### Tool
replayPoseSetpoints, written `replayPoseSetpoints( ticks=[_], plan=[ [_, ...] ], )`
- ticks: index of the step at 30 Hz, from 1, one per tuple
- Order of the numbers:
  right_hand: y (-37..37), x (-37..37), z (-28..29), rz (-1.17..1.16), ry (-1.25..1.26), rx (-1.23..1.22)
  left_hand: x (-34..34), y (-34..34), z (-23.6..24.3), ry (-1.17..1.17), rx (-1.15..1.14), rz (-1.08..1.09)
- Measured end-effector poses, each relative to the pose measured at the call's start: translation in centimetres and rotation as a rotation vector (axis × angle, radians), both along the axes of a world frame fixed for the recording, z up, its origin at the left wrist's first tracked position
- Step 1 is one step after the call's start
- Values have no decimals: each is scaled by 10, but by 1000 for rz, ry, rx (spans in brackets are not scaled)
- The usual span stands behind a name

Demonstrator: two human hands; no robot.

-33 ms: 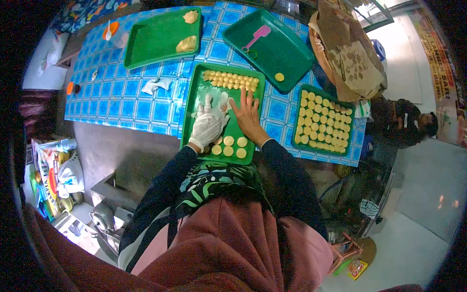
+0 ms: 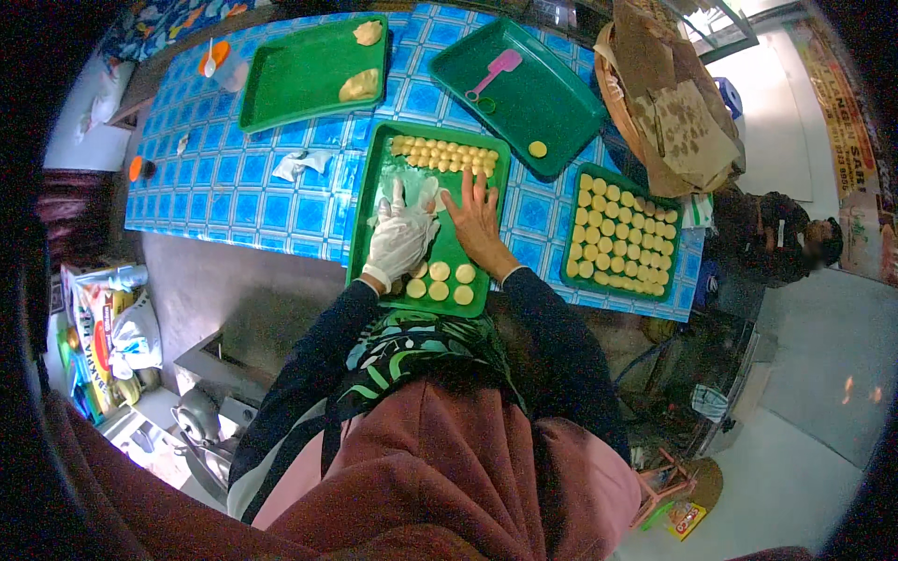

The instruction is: The person rolls pieces of dough into small balls by hand, arranges them in rows on a green tray, and then retrieves a plastic glove from a box to put on their hand.

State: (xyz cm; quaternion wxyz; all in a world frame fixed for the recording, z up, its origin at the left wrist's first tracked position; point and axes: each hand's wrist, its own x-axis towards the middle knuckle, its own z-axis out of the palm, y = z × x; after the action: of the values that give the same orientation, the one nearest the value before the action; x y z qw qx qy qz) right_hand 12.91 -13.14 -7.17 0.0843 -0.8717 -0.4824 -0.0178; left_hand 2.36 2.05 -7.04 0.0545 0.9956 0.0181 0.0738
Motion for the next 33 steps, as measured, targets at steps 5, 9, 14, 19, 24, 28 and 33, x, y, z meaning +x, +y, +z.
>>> replayPoseSetpoints(
  ticks=[5,9,14,19,24,28,33],
  plan=[
    [-5,-3,-6,-9,9,4,-1,-2,7,129,71,31],
    [-2,-4,-4,-2,66,9,-11,-8,9,131,65,2],
    [9,0,-8,-37,120,-48,-9,0,0,66,-75,40],
    [11,5,-21,-68,13,45,-5,-4,8,83,-93,54],
    [26,-6,-19,-48,9,6,-10,17,-6,201,-142,1],
    [26,-3,-21,-58,61,-22,-16,13,1,-153,-576,332],
    [34,-15,-20,-60,46,28,-21,18,-1,-272,-469,297]
  ],
)
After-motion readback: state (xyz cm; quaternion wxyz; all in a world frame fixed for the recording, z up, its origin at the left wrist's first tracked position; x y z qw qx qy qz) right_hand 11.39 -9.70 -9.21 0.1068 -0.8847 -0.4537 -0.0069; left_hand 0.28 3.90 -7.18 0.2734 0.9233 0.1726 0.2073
